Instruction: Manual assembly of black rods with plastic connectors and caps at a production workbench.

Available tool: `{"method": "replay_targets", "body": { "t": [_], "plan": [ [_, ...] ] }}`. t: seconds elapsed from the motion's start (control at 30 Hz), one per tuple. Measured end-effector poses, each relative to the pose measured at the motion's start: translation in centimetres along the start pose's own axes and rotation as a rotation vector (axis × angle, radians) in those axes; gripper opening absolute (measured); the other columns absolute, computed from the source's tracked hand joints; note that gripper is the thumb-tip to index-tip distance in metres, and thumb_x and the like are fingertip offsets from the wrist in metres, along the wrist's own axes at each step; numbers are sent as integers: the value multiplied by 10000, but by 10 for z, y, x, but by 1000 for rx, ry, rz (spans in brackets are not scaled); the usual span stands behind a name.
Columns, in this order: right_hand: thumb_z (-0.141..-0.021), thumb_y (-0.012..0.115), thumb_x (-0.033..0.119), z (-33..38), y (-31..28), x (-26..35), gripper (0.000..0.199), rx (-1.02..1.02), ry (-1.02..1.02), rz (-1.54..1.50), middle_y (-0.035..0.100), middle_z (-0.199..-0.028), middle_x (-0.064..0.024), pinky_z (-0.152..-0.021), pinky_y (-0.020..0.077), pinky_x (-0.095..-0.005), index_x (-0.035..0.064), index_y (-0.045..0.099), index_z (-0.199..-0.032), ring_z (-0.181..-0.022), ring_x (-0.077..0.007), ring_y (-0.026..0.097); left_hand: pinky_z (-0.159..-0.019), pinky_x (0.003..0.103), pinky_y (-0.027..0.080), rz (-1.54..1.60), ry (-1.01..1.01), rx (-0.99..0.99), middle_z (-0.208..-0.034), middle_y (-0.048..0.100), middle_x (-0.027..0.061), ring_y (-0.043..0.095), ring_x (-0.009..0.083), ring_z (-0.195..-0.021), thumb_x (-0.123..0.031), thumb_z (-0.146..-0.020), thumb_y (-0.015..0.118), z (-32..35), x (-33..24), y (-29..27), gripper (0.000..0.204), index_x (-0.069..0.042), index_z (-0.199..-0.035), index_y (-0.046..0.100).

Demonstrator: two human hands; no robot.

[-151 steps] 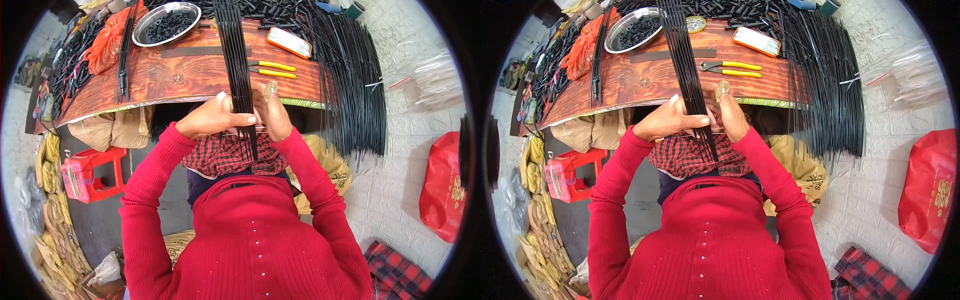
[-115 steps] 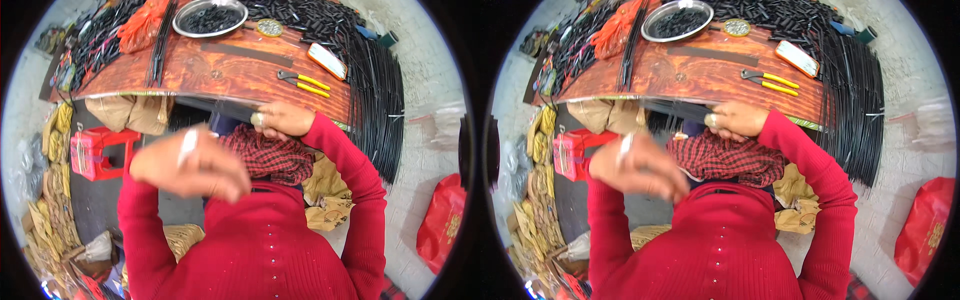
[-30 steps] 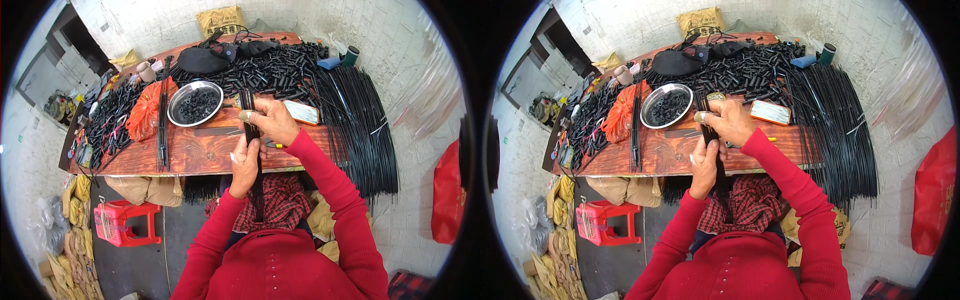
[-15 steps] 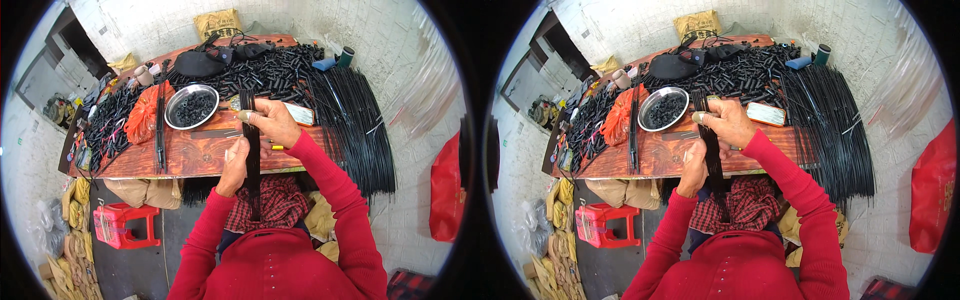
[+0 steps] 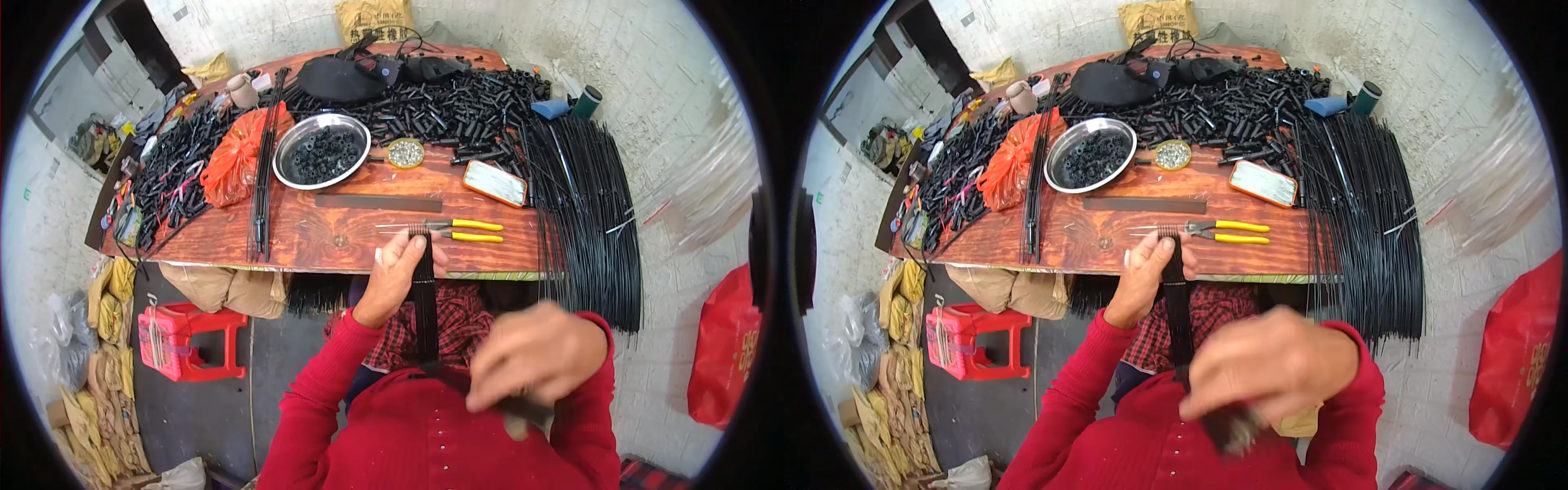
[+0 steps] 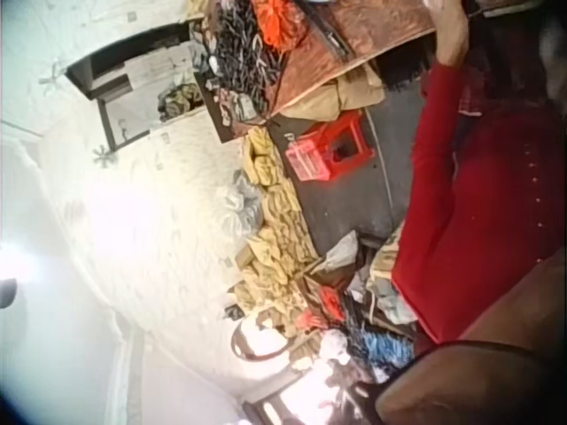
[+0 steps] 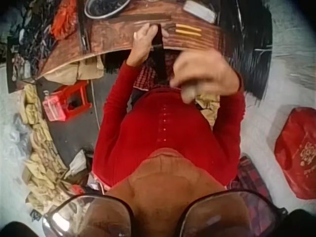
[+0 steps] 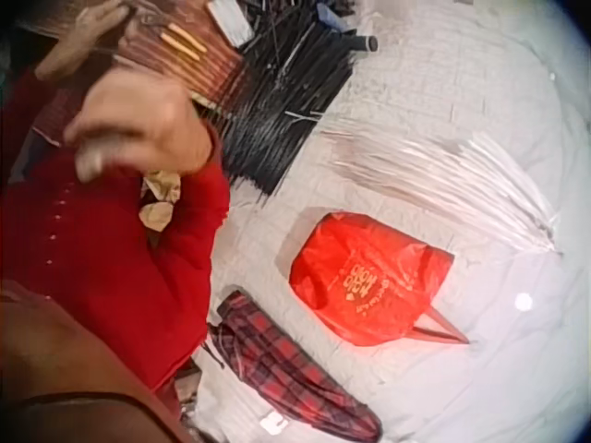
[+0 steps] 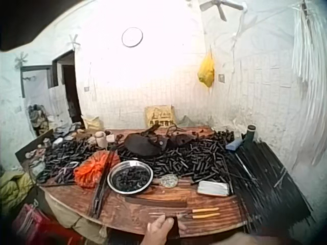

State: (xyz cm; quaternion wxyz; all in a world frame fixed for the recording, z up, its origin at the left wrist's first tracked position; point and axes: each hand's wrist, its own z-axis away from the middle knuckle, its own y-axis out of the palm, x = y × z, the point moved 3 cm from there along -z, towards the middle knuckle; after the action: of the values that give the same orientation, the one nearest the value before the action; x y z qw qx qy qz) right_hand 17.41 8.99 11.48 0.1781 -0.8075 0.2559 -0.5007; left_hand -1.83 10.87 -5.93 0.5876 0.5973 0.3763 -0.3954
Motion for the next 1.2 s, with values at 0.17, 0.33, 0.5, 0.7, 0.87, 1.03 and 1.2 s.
{"method": "replay_targets", "body": {
  "t": [0.17,0.33,0.5,0.7,0.87,1.03,1.2],
  "plan": [
    [-923,619,162,71,8,-46,288,-40,630,-175,669,-1140,-164,-871,538,-349,-11,665,-1148,-1027,-244,674,-829,312,558,112,-153,50,-941,696,114,688,189,-865,-258,-1034,520,26,23,5,316,11,-1191,570],
    [-936,621,159,72,61,-118,465,-506,808,-546,621,-1218,-133,-981,481,-333,-36,488,-1336,-1144,-194,603,-941,291,473,-16,-32,39,-1049,697,84,638,151,-999,-250,-1039,503,26,6,15,315,1,-1199,606],
    [-990,597,172,49,89,-146,260,-691,737,-484,658,-973,-47,-760,512,-254,-32,586,-1150,-865,-83,607,-927,268,464,-254,-223,69,-1095,659,41,594,112,-1018,-344,-1045,472,36,-8,17,464,-24,-1371,553],
    [-1025,531,196,37,94,-135,253,-720,707,-617,676,-912,-81,-780,534,-292,-35,607,-1098,-842,-140,655,-1087,372,420,16,4,-52,-1345,567,208,567,261,-1246,-399,-1062,398,49,-21,10,601,77,-1427,420],
    [-1004,561,167,32,98,-137,240,-711,721,-736,703,-909,-106,-746,546,-266,-47,603,-1105,-822,-129,669,-924,291,494,-28,-20,-50,-1227,645,159,635,179,-1060,-362,-1063,436,44,-24,9,526,56,-1374,506],
    [-1004,547,157,31,96,-137,254,-699,737,-886,691,-923,-130,-753,583,-294,-49,565,-1153,-820,-166,687,-907,273,503,-91,-51,20,-1137,685,138,655,157,-1019,-343,-1058,456,37,-23,3,504,67,-1341,535],
    [-1005,550,156,31,95,-140,314,-736,690,-819,674,-982,-128,-762,594,-320,-42,518,-1246,-845,-190,695,-754,216,475,-135,-72,-18,-906,662,19,590,74,-798,-273,-999,603,33,-24,-2,396,16,-1268,633]
  ]
}}
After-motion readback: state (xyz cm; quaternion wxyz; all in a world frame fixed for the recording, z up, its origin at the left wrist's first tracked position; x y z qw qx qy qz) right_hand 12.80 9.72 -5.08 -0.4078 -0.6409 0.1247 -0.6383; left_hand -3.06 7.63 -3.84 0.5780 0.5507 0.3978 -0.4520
